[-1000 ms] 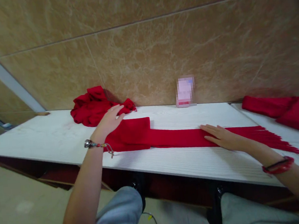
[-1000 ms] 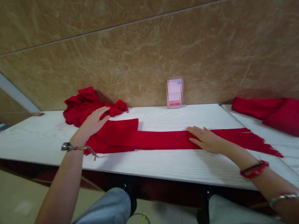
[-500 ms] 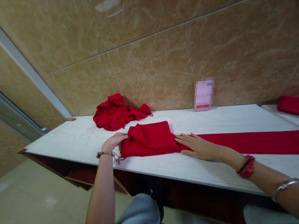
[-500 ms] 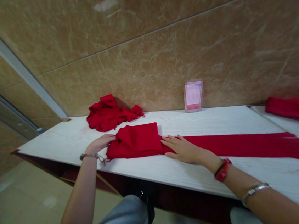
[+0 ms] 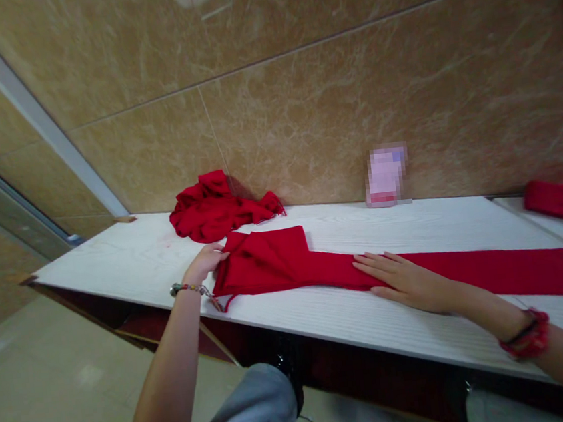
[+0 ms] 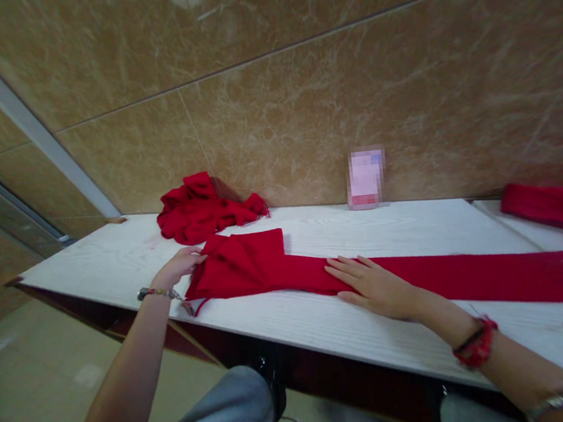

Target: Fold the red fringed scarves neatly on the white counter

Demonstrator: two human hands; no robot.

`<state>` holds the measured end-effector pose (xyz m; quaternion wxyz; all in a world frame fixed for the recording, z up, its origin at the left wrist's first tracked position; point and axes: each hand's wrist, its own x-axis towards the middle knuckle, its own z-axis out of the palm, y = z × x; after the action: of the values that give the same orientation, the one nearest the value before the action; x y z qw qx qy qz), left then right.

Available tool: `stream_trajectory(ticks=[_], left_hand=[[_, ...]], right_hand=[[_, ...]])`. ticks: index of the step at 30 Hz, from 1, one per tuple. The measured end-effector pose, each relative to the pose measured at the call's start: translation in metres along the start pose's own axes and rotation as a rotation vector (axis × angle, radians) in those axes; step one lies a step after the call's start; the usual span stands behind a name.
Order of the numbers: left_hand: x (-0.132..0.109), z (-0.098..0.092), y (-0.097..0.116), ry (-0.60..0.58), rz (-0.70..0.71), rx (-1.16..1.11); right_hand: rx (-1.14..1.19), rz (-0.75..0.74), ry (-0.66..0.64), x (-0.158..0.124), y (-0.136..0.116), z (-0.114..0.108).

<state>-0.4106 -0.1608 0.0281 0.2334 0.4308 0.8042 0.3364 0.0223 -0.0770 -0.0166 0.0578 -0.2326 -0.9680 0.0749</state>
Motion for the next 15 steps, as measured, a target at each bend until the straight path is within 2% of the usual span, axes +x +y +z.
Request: stream_trajectory(ticks=[4,7,9,12,15], left_hand=[[0.019,-0.035,-0.013,0.198,-0.048,0.295],[0.029,-0.064,-0.024,0.285,-0.071,0.499],[0.031,-0.074,-0.031,0.325,-0.081,0.601],[0.029,-0.070,-0.036,0.389,-0.081,0.697],[0.021,-0.047,-0.035,0.509,-0.025,0.738]], right_hand=[[0.003,0.020,0.001,-0.014,0.006,-0.003],[0.024,0.036,0.019,-0.028,0.015,-0.006],[0.033,0.057,0.021,-0.038,0.025,-0.007],[0.037,0.109,0.008,-0.056,0.041,-0.009],[0.038,0.145,-0.003,-0.072,0.056,-0.011]])
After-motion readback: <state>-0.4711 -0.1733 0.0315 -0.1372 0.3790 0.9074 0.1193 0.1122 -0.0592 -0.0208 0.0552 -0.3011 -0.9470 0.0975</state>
